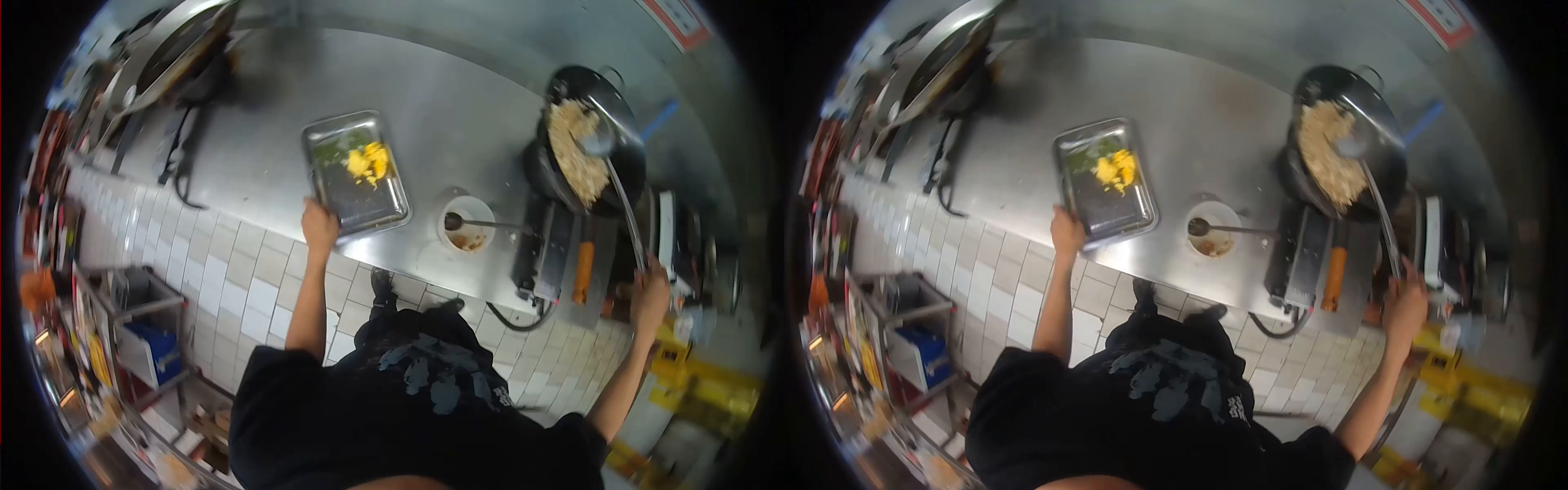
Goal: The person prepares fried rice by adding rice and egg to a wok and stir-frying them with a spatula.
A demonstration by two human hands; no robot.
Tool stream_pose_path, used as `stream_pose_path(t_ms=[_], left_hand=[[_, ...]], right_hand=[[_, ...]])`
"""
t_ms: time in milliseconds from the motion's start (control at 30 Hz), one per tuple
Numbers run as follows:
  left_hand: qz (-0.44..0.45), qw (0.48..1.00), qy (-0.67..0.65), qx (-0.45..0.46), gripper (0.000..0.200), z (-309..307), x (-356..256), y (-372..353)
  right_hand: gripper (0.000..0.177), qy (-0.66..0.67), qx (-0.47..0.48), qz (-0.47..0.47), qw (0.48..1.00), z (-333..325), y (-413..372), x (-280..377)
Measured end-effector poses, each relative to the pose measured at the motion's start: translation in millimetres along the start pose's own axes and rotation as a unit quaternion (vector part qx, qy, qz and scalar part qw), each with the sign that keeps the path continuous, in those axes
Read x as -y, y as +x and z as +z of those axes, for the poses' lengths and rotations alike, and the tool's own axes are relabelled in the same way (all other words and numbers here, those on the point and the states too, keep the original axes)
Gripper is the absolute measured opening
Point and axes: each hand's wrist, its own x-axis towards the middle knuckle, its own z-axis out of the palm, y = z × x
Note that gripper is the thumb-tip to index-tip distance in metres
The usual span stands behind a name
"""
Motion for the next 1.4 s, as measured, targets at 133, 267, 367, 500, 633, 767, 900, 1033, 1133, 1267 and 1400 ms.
stream_pose_path(t_ms=[133, 267, 367, 500, 633, 767, 900, 1033, 1133, 1267, 1400], left_hand=[[-0.022, 0.993, -0.039, 0.111, 0.042, -7, -30, -72], [-0.025, 0.993, -0.066, 0.094, 0.053, -21, -30, -62], [0.082, 0.982, 0.04, -0.167, 0.059, -28, -9, 8], [0.151, 0.988, -0.004, -0.028, 0.044, -22, 16, 105], [0.218, 0.975, -0.022, 0.042, 0.027, -13, 37, 115], [0.107, 0.991, -0.044, 0.067, 0.017, -27, 45, 33], [0.015, 0.991, -0.119, 0.058, 0.02, -34, 35, -25], [0.026, 0.982, -0.185, -0.013, 0.019, -27, 26, -45], [0.048, 0.975, -0.215, -0.022, 0.019, -33, 22, -47], [0.021, 0.976, -0.216, 0.024, 0.018, -41, 22, -48], [0.032, 0.969, -0.241, 0.041, 0.019, -43, 22, -49]], right_hand=[[0.045, -0.107, -0.043, 0.021, 0.993, -10, -2, -5], [0.044, -0.122, -0.082, 0.019, 0.989, -20, -8, -4], [0.042, -0.133, -0.099, 0.025, 0.986, -12, -21, -12], [0.04, -0.168, -0.104, 0.035, 0.98, -16, -18, -21], [0.04, -0.097, -0.055, 0.059, 0.992, -25, -18, -33], [0.034, 0.084, 0.009, 0.095, 0.992, -42, -42, 4], [0.034, 0.345, 0.128, 0.13, 0.921, -86, -60, 92], [0.036, 0.242, 0.272, -0.043, 0.93, -81, -52, 165], [0.037, 0.21, 0.318, -0.122, 0.916, -64, -44, 188], [0.039, 0.226, 0.36, -0.12, 0.897, -17, -43, 187], [0.042, 0.244, 0.351, -0.114, 0.897, 43, -60, 193]])
